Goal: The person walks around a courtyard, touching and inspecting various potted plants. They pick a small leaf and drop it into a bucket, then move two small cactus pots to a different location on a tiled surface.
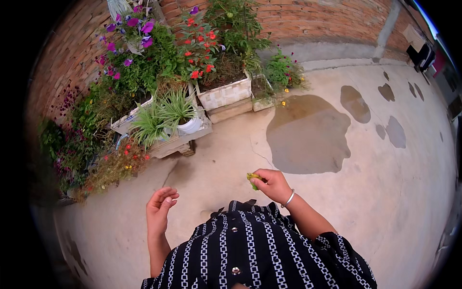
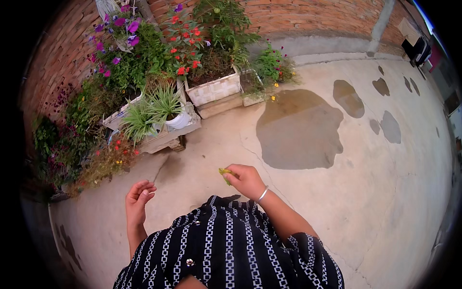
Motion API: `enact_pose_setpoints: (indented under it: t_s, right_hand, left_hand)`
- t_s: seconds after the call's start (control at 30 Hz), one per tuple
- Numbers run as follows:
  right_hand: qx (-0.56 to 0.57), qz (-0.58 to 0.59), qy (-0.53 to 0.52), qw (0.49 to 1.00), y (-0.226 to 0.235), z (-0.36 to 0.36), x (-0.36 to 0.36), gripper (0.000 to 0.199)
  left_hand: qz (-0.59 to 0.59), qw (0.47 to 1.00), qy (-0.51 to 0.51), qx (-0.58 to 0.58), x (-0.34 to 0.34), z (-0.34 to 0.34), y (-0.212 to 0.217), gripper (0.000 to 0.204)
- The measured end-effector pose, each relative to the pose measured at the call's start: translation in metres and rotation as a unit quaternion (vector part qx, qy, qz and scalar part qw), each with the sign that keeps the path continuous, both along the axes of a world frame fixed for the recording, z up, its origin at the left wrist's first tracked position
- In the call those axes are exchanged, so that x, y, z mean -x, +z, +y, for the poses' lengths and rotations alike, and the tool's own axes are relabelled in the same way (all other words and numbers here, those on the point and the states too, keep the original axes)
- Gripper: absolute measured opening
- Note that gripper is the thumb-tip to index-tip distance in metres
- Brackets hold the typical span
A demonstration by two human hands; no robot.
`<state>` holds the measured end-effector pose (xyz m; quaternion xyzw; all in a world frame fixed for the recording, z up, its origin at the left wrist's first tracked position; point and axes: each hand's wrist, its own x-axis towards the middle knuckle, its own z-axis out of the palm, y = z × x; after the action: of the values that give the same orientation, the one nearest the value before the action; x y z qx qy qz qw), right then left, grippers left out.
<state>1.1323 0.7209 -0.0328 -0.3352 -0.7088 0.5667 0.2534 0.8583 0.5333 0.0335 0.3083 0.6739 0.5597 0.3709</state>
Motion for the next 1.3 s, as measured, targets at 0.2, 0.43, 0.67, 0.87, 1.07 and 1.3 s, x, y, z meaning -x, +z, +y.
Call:
enact_pose_setpoints:
  t_s: [0.2, 0.43, 0.67, 0.87, 1.07, 1.3]
  right_hand:
    - [0.008, -0.023, 0.034, 0.999, -0.001, -0.001, 0.028, 0.012]
    - [-0.032, -0.016, 0.078, 0.996, 0.009, -0.006, 0.083, 0.016]
    - [-0.058, -0.037, 0.132, 0.989, 0.024, -0.031, 0.167, 0.018]
    - [-0.032, -0.033, 0.169, 0.985, 0.024, -0.065, 0.271, 0.020]
    - [-0.039, -0.030, 0.284, 0.958, 0.016, -0.128, 0.407, 0.021]
    - [0.007, -0.038, 0.445, 0.895, 0.017, -0.228, 0.564, 0.024]
  left_hand:
    - [-0.008, 1.000, 0.015, 0.001, 0.015, -0.014, 0.000, 0.026]
    - [-0.023, 0.997, 0.068, -0.018, 0.050, -0.042, -0.010, 0.027]
    - [-0.048, 0.990, 0.128, -0.043, 0.114, -0.091, -0.027, 0.027]
    - [-0.067, 0.978, 0.175, -0.087, 0.196, -0.144, -0.037, 0.026]
    - [-0.038, 0.956, 0.271, -0.104, 0.269, -0.249, -0.022, 0.026]
    - [-0.029, 0.871, 0.484, -0.081, 0.306, -0.379, -0.027, 0.025]
